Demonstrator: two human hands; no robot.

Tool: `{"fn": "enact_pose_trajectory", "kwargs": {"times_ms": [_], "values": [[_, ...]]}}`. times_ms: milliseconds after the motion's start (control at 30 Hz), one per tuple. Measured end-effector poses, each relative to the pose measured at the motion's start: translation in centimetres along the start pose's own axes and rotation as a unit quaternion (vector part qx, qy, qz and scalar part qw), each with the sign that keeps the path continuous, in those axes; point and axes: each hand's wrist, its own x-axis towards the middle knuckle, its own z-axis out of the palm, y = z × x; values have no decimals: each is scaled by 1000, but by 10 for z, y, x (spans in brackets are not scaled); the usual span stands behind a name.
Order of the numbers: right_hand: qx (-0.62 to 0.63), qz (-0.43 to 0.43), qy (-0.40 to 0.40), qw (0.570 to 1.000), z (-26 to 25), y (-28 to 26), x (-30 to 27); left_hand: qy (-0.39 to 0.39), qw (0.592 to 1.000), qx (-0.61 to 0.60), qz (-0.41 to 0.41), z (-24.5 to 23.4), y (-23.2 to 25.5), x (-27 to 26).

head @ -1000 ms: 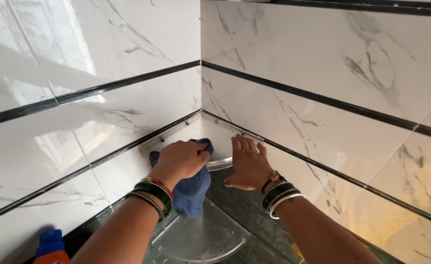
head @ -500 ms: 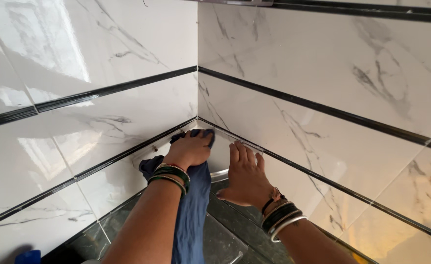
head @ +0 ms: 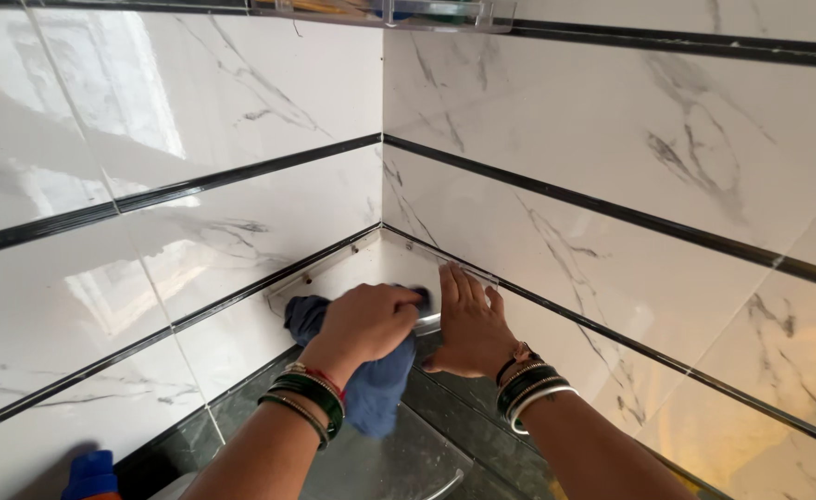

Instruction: The person wipes a plastic corner shelf and the adjacent tiled wall with a cloth.

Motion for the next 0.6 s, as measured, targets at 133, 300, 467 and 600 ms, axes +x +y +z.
{"fn": "enact_pose_trajectory", "kwargs": {"times_ms": [133,300,467,600], "values": [[2,-6,5,1000,0,-1,0,16,998,61,-24,6,-8,29],[4,2,10,1000,0,-6,3,-55,995,66,-58,17,-15,82],[15,12,10,1000,-3,-8,0,25,992,61,-104,31,-14,113],[-6,4,17,1000,-4,-5,-1,48,983,54,-166,36,-5,114]]}}
